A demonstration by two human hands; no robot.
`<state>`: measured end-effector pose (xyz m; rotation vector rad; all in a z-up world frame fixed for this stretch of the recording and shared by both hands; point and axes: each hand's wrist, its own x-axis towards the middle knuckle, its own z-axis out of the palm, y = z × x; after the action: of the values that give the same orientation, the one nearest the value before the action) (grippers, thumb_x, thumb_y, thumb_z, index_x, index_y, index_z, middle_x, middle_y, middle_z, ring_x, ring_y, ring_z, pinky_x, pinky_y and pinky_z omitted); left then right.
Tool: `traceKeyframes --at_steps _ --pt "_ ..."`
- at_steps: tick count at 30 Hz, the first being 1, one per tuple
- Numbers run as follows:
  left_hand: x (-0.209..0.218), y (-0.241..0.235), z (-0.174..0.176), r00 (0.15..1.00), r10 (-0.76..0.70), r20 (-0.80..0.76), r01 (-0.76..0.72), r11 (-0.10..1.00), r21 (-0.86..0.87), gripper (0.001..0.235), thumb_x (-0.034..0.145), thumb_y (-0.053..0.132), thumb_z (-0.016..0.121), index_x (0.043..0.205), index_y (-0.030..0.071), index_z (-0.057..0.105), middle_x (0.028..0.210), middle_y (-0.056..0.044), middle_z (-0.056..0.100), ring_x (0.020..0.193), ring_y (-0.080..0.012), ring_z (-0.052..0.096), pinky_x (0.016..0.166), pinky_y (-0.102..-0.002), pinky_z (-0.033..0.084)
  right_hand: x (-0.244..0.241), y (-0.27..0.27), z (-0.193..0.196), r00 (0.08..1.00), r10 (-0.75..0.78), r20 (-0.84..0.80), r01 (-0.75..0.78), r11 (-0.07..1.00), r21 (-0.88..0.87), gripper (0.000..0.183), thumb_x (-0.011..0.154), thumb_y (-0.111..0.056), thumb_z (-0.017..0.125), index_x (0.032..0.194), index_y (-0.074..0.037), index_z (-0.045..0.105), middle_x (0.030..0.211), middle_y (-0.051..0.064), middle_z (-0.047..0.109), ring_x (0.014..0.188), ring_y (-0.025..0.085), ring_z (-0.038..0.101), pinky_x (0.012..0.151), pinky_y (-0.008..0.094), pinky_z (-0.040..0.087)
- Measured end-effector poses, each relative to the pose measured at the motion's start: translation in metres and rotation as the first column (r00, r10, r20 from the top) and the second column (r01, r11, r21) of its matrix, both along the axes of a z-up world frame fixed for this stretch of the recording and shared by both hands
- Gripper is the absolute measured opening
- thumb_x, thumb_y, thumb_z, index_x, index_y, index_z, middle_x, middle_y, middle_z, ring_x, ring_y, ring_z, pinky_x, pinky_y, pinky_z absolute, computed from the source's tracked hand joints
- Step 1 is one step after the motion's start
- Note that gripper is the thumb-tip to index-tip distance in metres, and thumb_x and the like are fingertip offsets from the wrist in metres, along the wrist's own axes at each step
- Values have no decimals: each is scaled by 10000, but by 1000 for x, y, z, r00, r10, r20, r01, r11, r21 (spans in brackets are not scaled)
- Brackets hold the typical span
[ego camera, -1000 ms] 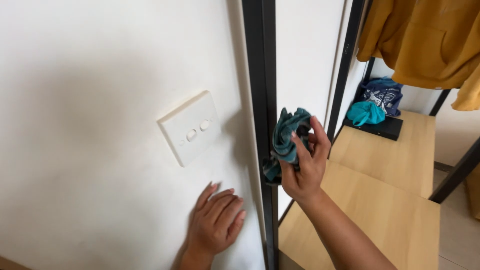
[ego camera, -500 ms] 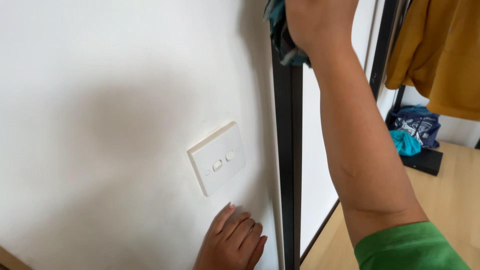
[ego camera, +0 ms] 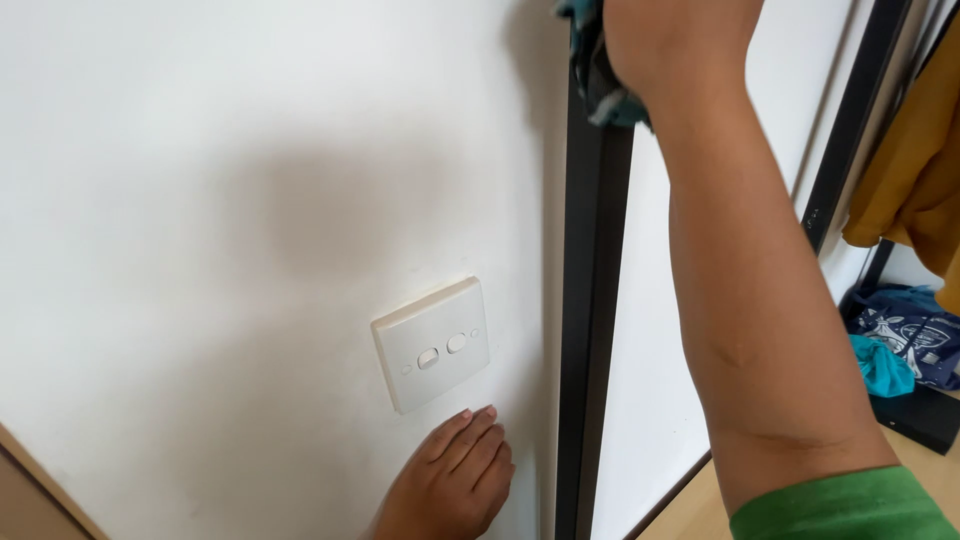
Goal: The recorder cleans various surfaces in a hotel room including furniture frames, walls near switches, and a TV screen using a cloth.
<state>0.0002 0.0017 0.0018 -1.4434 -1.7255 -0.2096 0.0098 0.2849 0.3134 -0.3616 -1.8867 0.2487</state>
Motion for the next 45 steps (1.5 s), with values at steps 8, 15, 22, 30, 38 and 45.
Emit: traceKeyframes --at_steps 8,15,22,30,38,45 --pt "-7 6 -37 971 136 -196 -140 990 -10 299 1081 211 465 1188 62 701 1342 -105 678 1384 -249 531 1176 -419 358 25 -18 -157 843 347 -412 -122 868 482 396 987 -102 707 1347 20 594 1311 275 619 1251 399 600 1078 487 503" --pt "-7 18 -43 915 278 -291 -285 958 20 417 1068 223 403 1369 31 618 1483 -98 576 1447 -227 443 1197 -400 313 12 0 -164 813 402 -421 -158 849 504 507 1010 -71 769 1480 -33 583 1464 180 546 1367 345 541 1107 396 494" --pt "-3 16 -43 888 359 -289 -373 928 6 408 1064 214 395 1363 61 627 1501 -49 580 1452 -186 440 1208 -370 307 20 -17 -132 807 417 -419 -234 876 421 338 986 -86 810 1300 -46 693 1237 141 625 1151 352 549 994 434 491" --pt "-1 19 -46 876 372 -308 -366 927 79 379 1062 209 432 1327 83 674 1492 -35 595 1456 -180 439 1224 -373 302 24 -24 -304 817 437 -377 -262 863 433 442 888 -67 691 1328 -30 667 1361 204 639 1313 422 519 1101 472 479" --pt "0 17 -49 844 408 -349 -395 912 112 377 1073 229 456 1348 105 682 1507 -11 590 1477 -159 423 1255 -359 284 16 4 -165 810 456 -369 -214 816 537 494 943 -71 722 1431 -73 646 1433 104 602 1353 330 511 1131 416 479" --pt "3 10 -42 829 383 -407 -385 919 81 392 1083 240 456 1377 94 670 1542 -31 554 1495 -197 395 1264 -379 254 25 -20 -319 813 440 -381 -254 857 448 370 823 -75 679 1187 -12 710 1231 186 669 1242 376 568 1108 501 457"
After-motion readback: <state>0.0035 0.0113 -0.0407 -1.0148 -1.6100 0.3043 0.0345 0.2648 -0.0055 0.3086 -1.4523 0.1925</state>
